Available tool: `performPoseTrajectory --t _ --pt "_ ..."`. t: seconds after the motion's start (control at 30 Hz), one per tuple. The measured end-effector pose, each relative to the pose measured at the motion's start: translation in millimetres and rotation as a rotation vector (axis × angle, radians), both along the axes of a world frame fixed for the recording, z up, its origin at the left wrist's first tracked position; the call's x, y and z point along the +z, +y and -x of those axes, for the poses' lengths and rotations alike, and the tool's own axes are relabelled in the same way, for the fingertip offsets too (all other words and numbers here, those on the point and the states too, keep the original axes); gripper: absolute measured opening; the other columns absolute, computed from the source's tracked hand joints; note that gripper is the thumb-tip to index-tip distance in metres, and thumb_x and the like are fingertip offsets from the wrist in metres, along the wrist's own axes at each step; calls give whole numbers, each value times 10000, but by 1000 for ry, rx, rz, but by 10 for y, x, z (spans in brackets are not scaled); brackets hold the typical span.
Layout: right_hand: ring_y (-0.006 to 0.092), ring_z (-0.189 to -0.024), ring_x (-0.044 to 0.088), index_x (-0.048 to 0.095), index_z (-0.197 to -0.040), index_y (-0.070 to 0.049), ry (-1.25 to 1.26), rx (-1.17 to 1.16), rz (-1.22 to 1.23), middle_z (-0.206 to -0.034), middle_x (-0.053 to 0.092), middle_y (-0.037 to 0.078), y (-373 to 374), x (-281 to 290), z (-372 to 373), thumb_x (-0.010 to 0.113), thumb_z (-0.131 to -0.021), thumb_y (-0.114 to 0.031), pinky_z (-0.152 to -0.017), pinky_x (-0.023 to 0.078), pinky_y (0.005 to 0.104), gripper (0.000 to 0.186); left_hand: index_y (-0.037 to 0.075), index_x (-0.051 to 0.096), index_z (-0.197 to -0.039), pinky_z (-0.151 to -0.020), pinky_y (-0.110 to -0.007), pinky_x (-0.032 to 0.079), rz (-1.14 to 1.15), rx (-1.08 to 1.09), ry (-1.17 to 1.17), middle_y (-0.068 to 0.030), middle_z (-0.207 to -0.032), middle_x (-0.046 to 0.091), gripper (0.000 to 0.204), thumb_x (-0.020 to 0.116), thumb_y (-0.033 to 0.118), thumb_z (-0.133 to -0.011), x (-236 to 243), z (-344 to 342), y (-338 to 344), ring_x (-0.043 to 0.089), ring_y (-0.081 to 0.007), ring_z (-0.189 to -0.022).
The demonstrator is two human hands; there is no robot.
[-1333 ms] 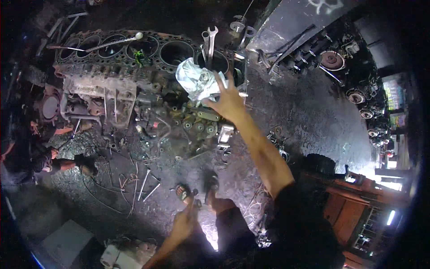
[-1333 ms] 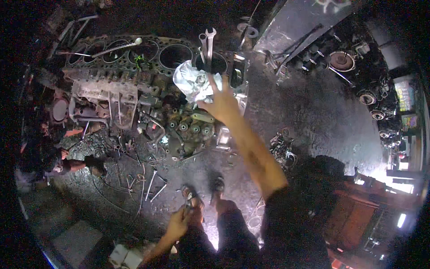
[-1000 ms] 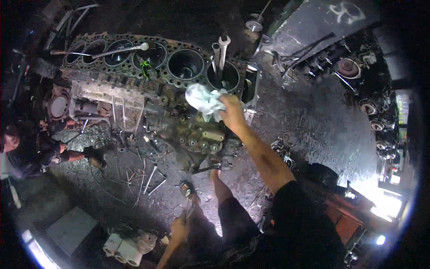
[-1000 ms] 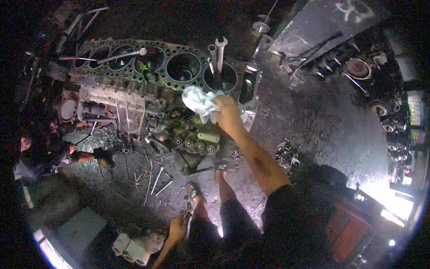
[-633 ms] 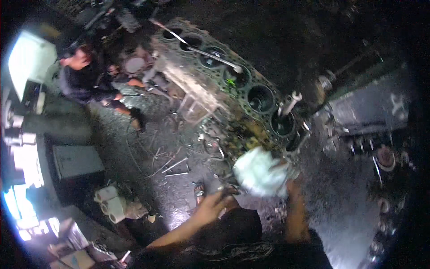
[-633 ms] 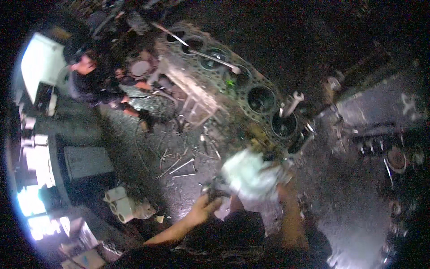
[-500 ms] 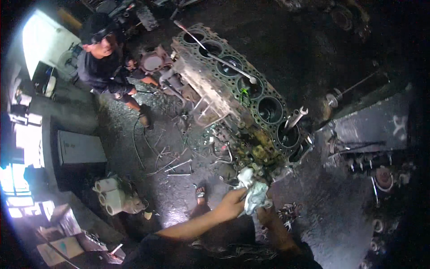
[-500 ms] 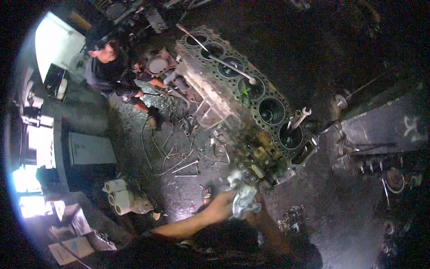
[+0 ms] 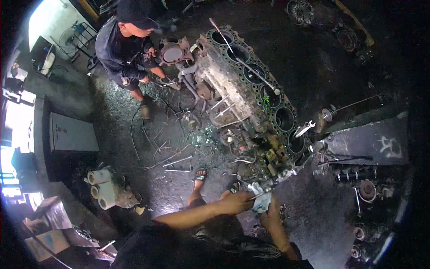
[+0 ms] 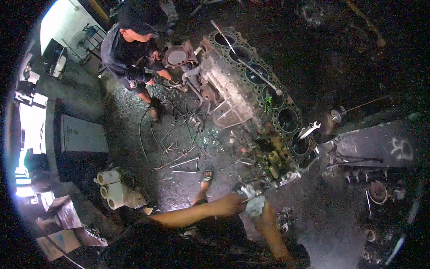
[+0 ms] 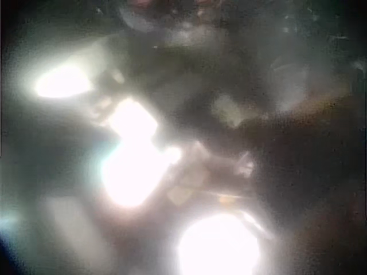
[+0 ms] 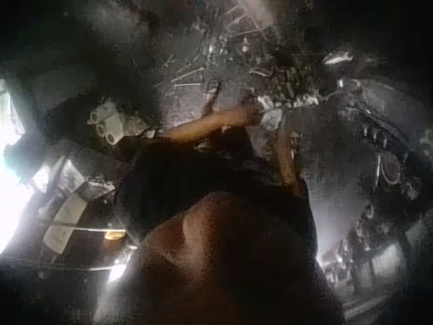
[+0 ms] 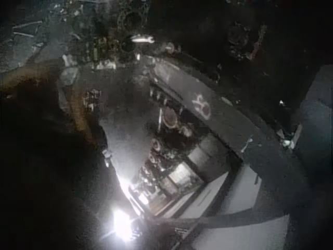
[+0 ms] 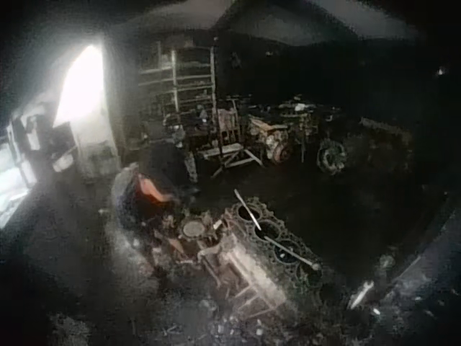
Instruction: The person uses a wrench and a screwdriver to remove bolts and components from an engine block while working with another person.
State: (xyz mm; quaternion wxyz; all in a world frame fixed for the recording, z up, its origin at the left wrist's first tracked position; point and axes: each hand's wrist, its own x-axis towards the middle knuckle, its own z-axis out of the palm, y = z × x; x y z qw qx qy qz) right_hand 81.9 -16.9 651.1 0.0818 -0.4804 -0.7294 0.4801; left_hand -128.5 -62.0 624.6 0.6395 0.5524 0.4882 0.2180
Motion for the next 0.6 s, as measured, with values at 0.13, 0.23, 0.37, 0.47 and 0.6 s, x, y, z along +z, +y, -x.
performPoseTrajectory --t 0.13,0.23,0.37,0.47,0.6 --pt "275 -1048 600 382 -1349 45 84 -232 -143 -1154 600 165 -298 92 463 579 -866 -84 -870 499 377 537 70 524 -1286 -843 -453 478 -216 97 49 -210 -1141 605 383 501 264 -957 257 546 -382 593 -343 -1070" --pt "209 -1097 565 372 -1382 4 351 -456 -7 -1227 558 108 -404 519 874 635 -846 -114 -959 456 345 608 107 486 -1355 -858 -440 476 -484 400 -303 -227 -1143 601 427 459 336 -996 379 1030 -479 601 -317 -1049" --pt "198 -1055 583 426 -1324 -29 198 -234 35 -1182 580 90 -662 653 1014 625 -811 -66 -922 479 344 551 105 458 -1385 -794 -379 508 -9 -132 -192 -205 -996 624 488 411 426 -1021 1184 1537 -372 638 -271 -835" --pt "185 -1039 595 466 -1297 -43 181 -239 452 -1160 600 84 -764 603 1121 667 -806 -104 -887 496 333 534 97 465 -1374 -763 -367 520 -106 -108 -348 -203 -990 635 501 418 444 -1016 1106 1522 -410 654 -245 -763" --pt "169 -1057 594 531 -1244 -38 141 -183 427 -1174 610 77 -820 761 1257 668 -806 -59 -903 488 329 459 52 436 -1383 -821 -411 512 -15 -297 -449 -160 -1060 632 574 389 489 -1014 1013 1621 -405 653 -228 -797"
